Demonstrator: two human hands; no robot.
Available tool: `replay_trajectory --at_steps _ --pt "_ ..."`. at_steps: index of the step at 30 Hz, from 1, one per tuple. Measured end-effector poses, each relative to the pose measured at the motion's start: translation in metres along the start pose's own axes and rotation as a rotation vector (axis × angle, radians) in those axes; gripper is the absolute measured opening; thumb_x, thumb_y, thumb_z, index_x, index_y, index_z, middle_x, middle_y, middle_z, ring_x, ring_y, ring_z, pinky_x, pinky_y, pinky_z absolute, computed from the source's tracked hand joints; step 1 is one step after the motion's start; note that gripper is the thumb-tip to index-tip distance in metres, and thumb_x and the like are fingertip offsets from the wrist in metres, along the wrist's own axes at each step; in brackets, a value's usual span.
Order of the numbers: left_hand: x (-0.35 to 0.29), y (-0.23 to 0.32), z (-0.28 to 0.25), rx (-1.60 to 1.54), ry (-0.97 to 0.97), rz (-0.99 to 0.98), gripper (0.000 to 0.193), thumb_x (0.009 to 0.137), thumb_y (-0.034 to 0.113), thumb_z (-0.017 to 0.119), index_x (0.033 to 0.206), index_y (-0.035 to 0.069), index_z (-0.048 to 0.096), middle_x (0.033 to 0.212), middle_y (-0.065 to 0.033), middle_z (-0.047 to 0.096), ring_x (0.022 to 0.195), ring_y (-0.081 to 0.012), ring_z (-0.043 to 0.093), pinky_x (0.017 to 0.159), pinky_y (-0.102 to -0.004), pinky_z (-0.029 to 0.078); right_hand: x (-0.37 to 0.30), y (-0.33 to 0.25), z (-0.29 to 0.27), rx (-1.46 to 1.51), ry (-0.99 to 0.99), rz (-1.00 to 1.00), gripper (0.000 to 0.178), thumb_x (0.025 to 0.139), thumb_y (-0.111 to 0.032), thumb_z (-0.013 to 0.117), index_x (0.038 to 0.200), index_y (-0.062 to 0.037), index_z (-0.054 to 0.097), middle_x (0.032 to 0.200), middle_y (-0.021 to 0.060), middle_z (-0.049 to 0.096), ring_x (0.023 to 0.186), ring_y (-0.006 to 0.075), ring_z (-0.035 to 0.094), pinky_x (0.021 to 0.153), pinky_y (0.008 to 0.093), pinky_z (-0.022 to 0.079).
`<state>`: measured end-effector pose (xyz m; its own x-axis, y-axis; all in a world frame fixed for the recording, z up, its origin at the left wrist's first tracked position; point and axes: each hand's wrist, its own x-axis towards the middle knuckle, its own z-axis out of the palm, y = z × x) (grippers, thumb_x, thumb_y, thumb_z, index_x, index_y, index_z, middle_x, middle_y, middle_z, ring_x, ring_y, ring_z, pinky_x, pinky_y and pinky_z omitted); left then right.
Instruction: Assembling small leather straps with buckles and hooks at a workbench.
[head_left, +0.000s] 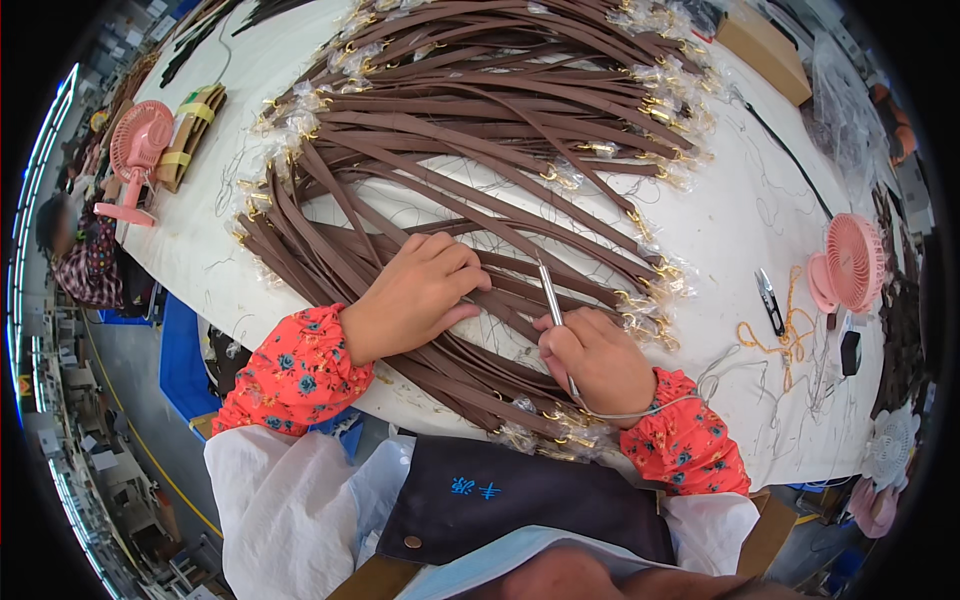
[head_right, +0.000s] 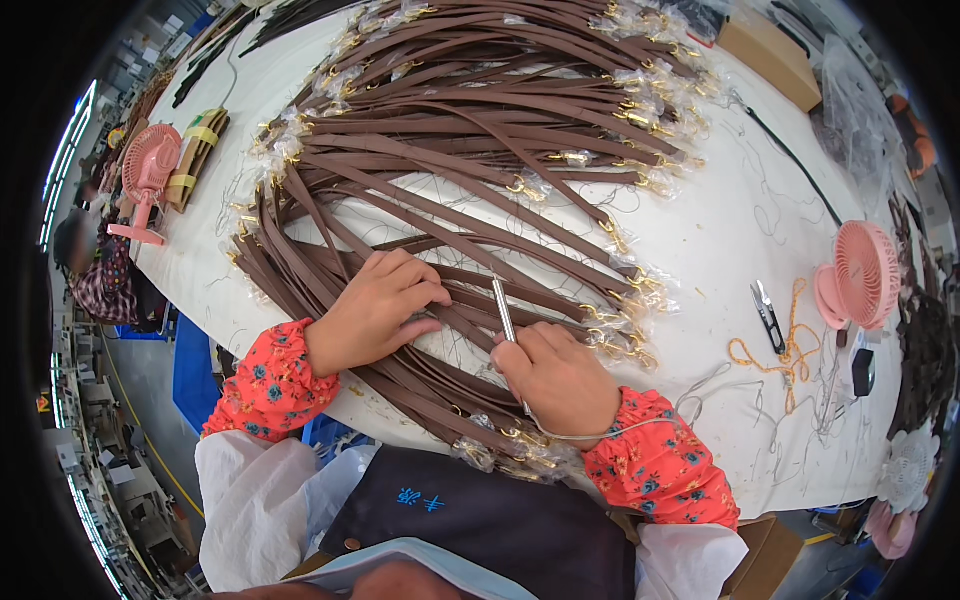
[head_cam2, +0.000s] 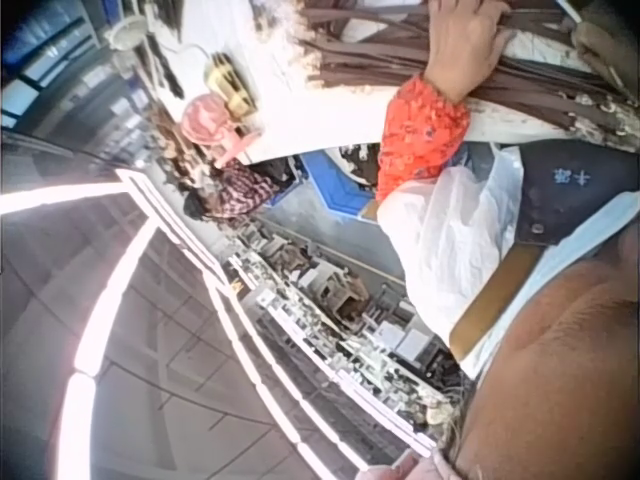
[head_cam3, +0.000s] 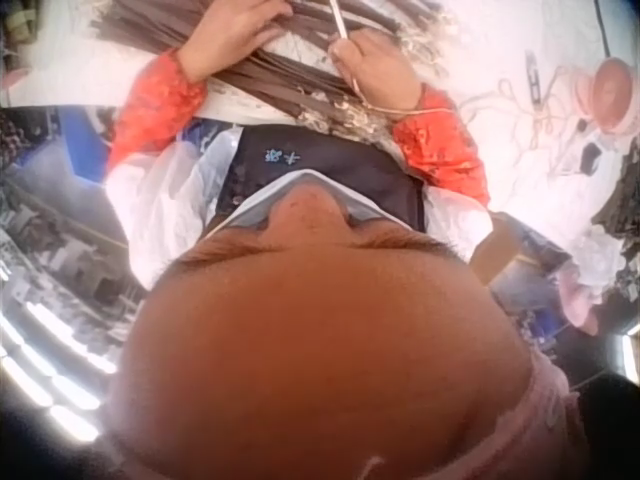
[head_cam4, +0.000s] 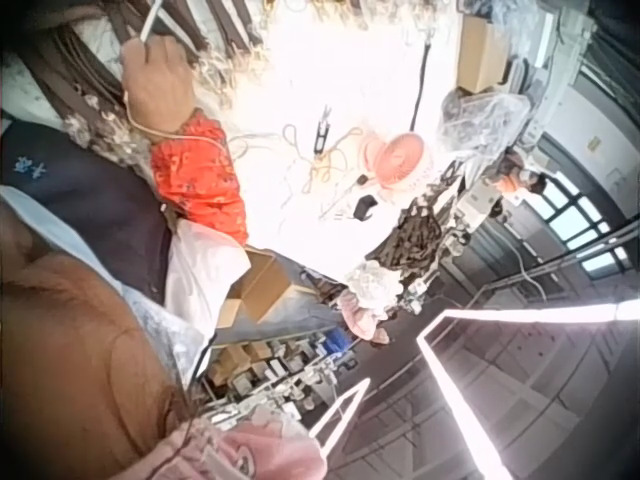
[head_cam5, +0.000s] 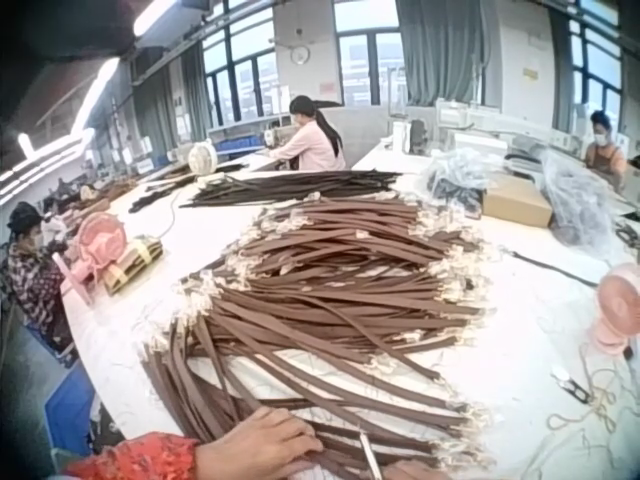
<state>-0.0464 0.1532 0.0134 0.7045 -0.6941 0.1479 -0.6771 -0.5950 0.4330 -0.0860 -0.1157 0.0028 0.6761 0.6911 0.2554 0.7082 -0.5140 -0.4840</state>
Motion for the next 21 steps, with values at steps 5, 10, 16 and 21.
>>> replay_trajectory --at_steps 5,10,16,21 --pt "-0.001 -0.005 -0.009 0.043 -0.025 -0.008 0.025 0.074 0.011 0.075 0.094 0.009 0.060 0.097 -0.0041 0.059 0.097 -0.0268 0.055 0.086 -0.0382 0.042 -0.004 -0.002 0.000 0.141 -0.044 0.070 0.026 0.072 0.002 0.068 0.091 -0.0069 0.053 0.100 0.0101 0.063 0.086 0.0299 0.061 0.072 0.0388 0.051" --pt "-0.010 -0.011 -0.011 0.191 0.082 0.066 0.019 0.074 0.010 0.070 0.088 0.008 0.057 0.091 -0.0047 0.059 0.091 -0.0250 0.057 0.083 -0.0364 0.044 -0.001 0.000 -0.009 0.054 0.027 -0.078 0.018 0.079 -0.005 0.061 0.096 -0.0055 0.055 0.087 0.0108 0.051 0.084 0.0293 0.057 0.067 0.0387 0.050" --pt "-0.025 -0.019 -0.006 0.139 0.194 0.132 0.017 0.076 0.010 0.068 0.089 0.008 0.057 0.090 -0.0047 0.060 0.085 -0.0249 0.058 0.078 -0.0370 0.045 0.000 0.002 -0.007 -0.003 0.028 -0.147 0.019 0.074 -0.004 0.064 0.091 -0.0065 0.055 0.093 0.0095 0.058 0.084 0.0302 0.058 0.067 0.0389 0.051" --pt "-0.028 -0.020 -0.036 -0.042 -0.013 -0.032 0.015 0.084 0.018 0.071 0.083 0.006 0.062 0.081 -0.0061 0.062 0.081 -0.0274 0.060 0.077 -0.0396 0.047 0.000 0.005 -0.005 -0.030 0.001 -0.206 0.017 0.075 -0.011 0.061 0.089 -0.0092 0.053 0.081 0.0075 0.047 0.077 0.0255 0.054 0.063 0.0368 0.050"
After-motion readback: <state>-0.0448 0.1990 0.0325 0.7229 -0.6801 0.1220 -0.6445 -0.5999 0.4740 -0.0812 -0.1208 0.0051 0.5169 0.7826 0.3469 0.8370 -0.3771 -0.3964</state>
